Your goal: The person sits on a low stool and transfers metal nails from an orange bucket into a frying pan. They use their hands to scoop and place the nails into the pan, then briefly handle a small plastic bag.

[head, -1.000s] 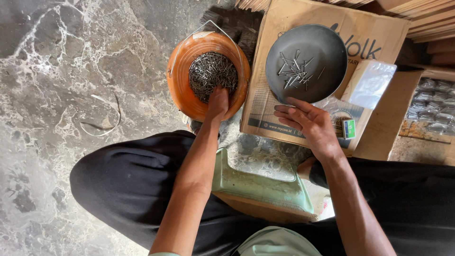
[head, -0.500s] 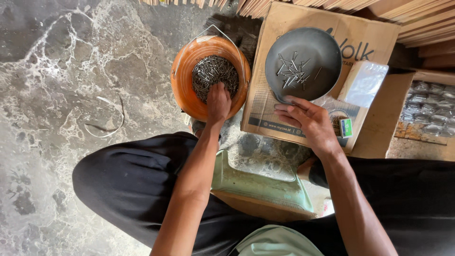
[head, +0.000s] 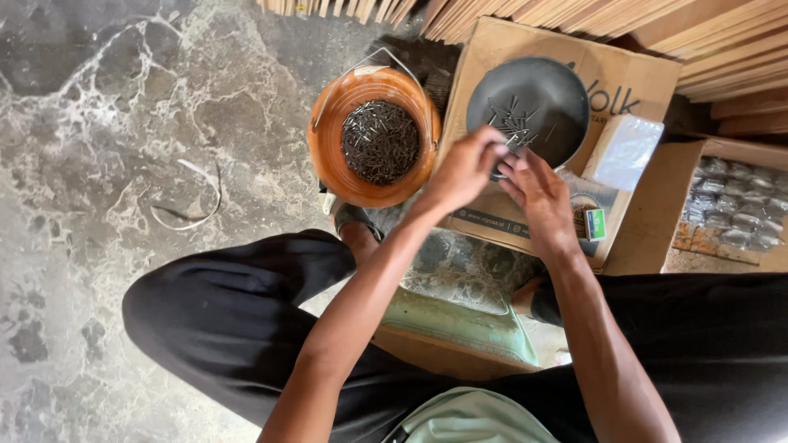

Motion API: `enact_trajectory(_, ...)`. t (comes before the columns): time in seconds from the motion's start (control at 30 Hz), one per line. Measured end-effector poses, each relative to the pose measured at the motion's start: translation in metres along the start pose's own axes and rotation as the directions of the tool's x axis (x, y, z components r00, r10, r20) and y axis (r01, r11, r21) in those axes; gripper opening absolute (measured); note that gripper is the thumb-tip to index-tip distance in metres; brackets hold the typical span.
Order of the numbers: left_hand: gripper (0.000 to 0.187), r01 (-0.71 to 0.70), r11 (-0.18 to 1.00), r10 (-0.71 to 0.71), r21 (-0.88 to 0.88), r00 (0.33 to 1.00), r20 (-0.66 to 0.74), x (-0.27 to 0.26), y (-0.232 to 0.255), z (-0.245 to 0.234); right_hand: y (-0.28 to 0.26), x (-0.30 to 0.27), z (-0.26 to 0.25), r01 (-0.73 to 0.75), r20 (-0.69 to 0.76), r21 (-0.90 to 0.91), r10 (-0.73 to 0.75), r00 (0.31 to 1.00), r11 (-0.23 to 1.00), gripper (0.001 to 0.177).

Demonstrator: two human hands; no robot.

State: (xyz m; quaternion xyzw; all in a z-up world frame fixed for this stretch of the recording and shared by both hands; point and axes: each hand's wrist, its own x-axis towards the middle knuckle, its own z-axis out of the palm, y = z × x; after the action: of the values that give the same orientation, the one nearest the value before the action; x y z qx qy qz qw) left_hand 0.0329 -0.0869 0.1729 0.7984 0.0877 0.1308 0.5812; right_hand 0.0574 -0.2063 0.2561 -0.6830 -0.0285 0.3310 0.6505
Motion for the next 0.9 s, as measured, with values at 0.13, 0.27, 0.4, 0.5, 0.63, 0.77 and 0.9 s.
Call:
enact_trajectory(0.13, 0.009, -0.098, 0.975, 0.091, 0.201, 0.995, 0.043, -0.003, 0.020, 0.010, 0.043, 0.020, -0.014, -0.040, -0.023, 0.258, 0.047, 0.999, 0.965, 0.036)
enact_trajectory(0.27, 0.007, -0.146, 0.965, 0.124, 0.220, 0.986, 0.114, 0.003, 0.023, -0.001, 0.066, 0.032, -0.030, -0.034, -0.137, 0.427, 0.101, 0.985, 0.904, 0.024)
enact_trajectory(0.4, 0.023, -0.080, 0.997, 0.082, -0.023, 0.992, 0.096, 0.010, 0.023, -0.029, 0.045, 0.028, -0.024, -0.047, -0.206, 0.444, 0.153, 0.967, 0.895, 0.021)
enact_trajectory(0.5, 0.022, 0.241, 0.970, -0.242, -0.022, 0.964, -0.109, 0.018, -0.008, -0.049, 0.045, 0.028, -0.024, -0.010, -0.211, 0.389, 0.100, 0.972, 0.921, 0.019)
enact_trajectory(0.63, 0.024, 0.468, 0.876, -0.443, 0.114, 0.876, -0.191, -0.006, -0.115, -0.065, 0.037, 0.025, -0.022, 0.034, -0.223, 0.329, 0.043, 0.974, 0.944, 0.025)
enact_trajectory(0.77, 0.028, 0.589, 0.798, -0.579, 0.126, 0.808, -0.108, -0.042, -0.165, -0.070, 0.025, 0.019, -0.020, 0.074, -0.241, 0.239, -0.014, 0.970, 0.968, 0.035)
enact_trajectory(0.9, 0.039, 0.660, 0.727, -0.667, 0.191, 0.744, -0.035, -0.068, -0.229, -0.055, 0.012, 0.014, -0.016, 0.154, -0.191, -0.002, -0.151, 0.970, 0.988, 0.037)
